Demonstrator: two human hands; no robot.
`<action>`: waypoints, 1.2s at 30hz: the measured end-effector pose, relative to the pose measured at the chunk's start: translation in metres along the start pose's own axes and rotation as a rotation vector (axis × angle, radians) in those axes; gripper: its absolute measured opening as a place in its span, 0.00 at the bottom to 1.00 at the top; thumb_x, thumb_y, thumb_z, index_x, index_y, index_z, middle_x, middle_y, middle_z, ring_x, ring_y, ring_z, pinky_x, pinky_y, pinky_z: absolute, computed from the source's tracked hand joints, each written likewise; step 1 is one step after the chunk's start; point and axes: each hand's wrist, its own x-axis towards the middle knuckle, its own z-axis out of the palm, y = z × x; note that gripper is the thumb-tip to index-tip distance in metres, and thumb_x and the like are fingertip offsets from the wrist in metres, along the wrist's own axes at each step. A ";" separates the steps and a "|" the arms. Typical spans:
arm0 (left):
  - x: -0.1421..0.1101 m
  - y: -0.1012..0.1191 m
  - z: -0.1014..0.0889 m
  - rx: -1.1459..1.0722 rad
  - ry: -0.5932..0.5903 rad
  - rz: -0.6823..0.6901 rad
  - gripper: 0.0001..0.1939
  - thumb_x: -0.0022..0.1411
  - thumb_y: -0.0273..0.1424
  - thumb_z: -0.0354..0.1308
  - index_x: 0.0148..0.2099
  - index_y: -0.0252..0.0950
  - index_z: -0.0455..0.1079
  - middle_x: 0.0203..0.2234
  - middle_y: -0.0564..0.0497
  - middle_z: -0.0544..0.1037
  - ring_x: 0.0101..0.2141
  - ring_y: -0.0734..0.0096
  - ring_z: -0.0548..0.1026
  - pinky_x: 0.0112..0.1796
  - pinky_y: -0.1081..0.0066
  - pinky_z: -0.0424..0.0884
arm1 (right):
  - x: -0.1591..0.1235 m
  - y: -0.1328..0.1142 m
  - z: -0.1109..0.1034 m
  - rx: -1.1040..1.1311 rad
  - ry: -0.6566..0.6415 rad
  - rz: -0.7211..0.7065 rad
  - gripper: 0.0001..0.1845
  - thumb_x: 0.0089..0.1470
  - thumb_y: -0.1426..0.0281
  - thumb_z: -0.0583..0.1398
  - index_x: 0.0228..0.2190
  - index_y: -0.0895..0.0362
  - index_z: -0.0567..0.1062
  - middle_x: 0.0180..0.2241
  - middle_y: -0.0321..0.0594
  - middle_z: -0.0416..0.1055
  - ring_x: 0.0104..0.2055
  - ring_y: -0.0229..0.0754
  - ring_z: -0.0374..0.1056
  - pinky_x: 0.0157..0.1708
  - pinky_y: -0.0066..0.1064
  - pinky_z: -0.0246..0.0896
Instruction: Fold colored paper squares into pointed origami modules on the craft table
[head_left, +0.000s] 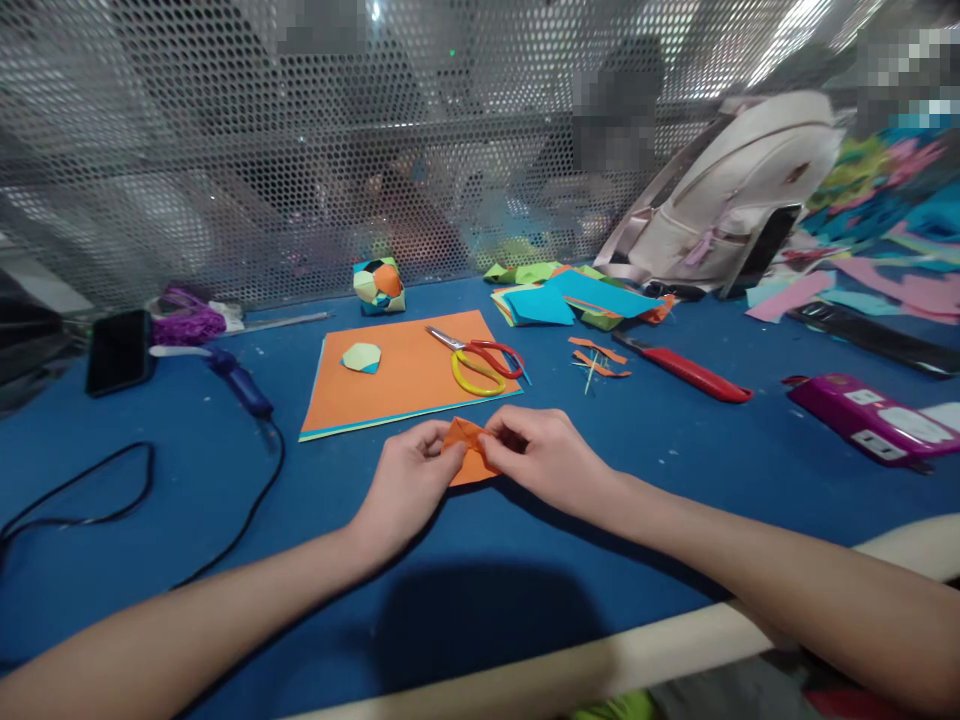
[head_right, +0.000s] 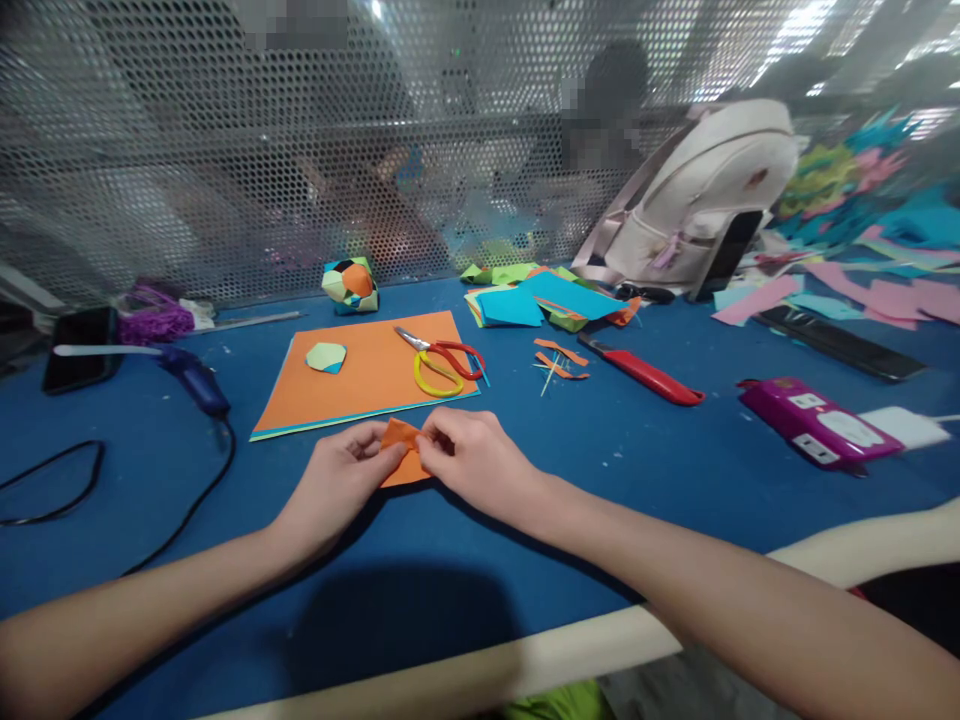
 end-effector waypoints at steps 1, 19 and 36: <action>0.000 0.001 0.000 -0.017 -0.004 -0.015 0.09 0.54 0.31 0.57 0.35 0.32 0.73 0.25 0.54 0.74 0.26 0.76 0.67 0.28 0.77 0.61 | 0.000 0.000 0.001 -0.006 0.003 -0.012 0.09 0.50 0.77 0.56 0.20 0.58 0.69 0.19 0.33 0.69 0.20 0.31 0.61 0.23 0.22 0.53; -0.001 -0.001 0.002 0.028 0.025 0.021 0.05 0.48 0.26 0.56 0.31 0.33 0.70 0.25 0.55 0.74 0.27 0.76 0.70 0.29 0.77 0.65 | -0.006 0.003 0.010 -0.057 0.009 -0.108 0.10 0.51 0.77 0.56 0.20 0.58 0.68 0.19 0.33 0.67 0.20 0.30 0.59 0.22 0.23 0.51; -0.002 0.002 0.000 0.040 -0.001 0.091 0.14 0.59 0.37 0.53 0.36 0.35 0.76 0.31 0.51 0.79 0.35 0.69 0.73 0.37 0.74 0.68 | -0.004 0.008 0.010 -0.093 0.032 -0.191 0.11 0.52 0.77 0.55 0.20 0.58 0.66 0.19 0.33 0.66 0.21 0.31 0.59 0.24 0.23 0.52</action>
